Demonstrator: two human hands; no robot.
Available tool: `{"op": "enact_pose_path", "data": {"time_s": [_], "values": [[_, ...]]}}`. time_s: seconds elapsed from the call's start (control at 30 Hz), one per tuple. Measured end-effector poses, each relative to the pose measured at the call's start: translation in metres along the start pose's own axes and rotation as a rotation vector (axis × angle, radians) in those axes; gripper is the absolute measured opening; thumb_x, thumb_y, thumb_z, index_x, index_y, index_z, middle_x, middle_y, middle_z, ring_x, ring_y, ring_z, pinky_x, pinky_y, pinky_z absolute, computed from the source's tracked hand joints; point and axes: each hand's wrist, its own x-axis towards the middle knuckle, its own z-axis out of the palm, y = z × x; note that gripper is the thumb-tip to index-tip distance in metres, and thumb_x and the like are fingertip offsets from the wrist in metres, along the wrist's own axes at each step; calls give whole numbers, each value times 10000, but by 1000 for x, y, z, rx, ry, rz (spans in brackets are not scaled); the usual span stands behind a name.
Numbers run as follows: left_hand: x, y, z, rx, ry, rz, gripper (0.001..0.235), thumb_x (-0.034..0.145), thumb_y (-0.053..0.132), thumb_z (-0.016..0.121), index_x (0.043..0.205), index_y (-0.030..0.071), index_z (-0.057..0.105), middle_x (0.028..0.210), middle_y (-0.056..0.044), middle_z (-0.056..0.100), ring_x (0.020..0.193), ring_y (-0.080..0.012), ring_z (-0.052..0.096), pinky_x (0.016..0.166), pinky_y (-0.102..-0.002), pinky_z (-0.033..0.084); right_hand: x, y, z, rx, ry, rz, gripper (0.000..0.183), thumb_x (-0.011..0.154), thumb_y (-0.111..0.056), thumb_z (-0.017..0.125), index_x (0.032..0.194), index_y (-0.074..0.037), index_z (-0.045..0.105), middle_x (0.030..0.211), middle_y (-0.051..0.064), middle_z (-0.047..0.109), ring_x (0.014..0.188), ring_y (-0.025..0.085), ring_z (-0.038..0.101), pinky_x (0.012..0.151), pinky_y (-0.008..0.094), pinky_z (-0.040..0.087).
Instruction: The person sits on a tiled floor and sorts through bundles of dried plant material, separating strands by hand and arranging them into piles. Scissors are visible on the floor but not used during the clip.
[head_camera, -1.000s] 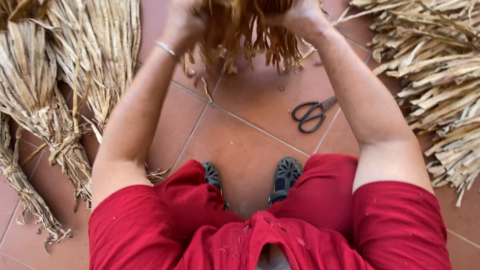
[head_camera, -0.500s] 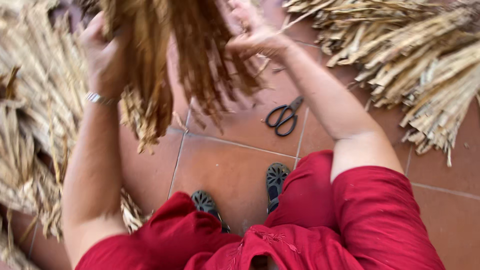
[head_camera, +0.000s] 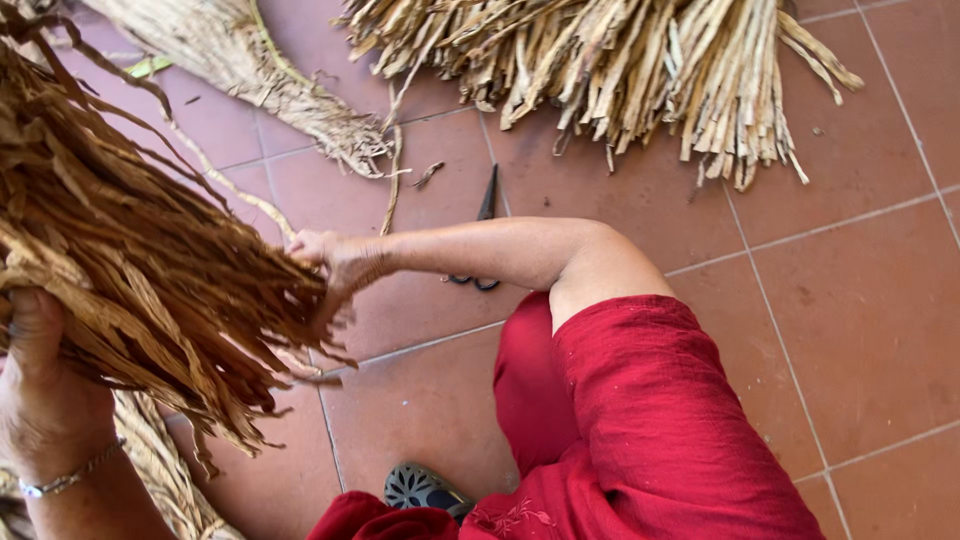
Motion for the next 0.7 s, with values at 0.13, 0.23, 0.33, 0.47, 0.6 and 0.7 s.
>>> {"op": "enact_pose_path", "data": {"time_s": [0.13,0.23,0.33,0.47,0.6,0.7], "values": [[19,-15,46,-139,-52,116,278,1092,149,636,1358,82,593,1333,-46,647,1201,-168,648,1084,-329,568,-55,1,9,478,-48,364,1143,698,-119,923,1638,-185,277,1237,219,694,950,346,671,671,442,573],[45,-36,101,-248,-117,146,195,1052,-2,645,1226,59,581,1115,-24,590,958,-109,562,869,-244,472,-102,18,29,587,404,-215,1010,773,-141,960,1557,-205,324,1456,44,511,1331,114,482,1133,271,447],[51,-45,167,-189,-231,93,212,1088,-45,666,1247,53,565,1076,-11,622,908,-69,578,816,-220,481,-172,36,42,327,699,142,648,828,-60,859,1389,-58,535,1193,112,670,1079,224,630,934,333,557],[58,-28,271,21,-575,169,497,1071,38,707,1508,35,470,1288,-66,664,1141,-125,650,1056,-316,559,-282,17,29,223,1115,581,546,890,-54,761,1399,-91,567,917,179,746,715,279,655,643,426,546],[63,-8,343,350,-724,642,738,918,110,768,1511,-11,345,1408,-221,566,1200,-313,626,1006,-443,515,-396,-40,-18,147,1332,521,507,898,-151,778,1360,-50,595,992,102,782,830,153,777,684,312,678],[66,-14,360,466,-779,562,658,927,130,781,1483,20,447,1408,-198,603,1163,-292,677,965,-417,551,-492,-82,-65,117,1551,656,572,801,-201,786,1333,-89,607,1251,107,707,1180,231,656,1067,443,497]]}}
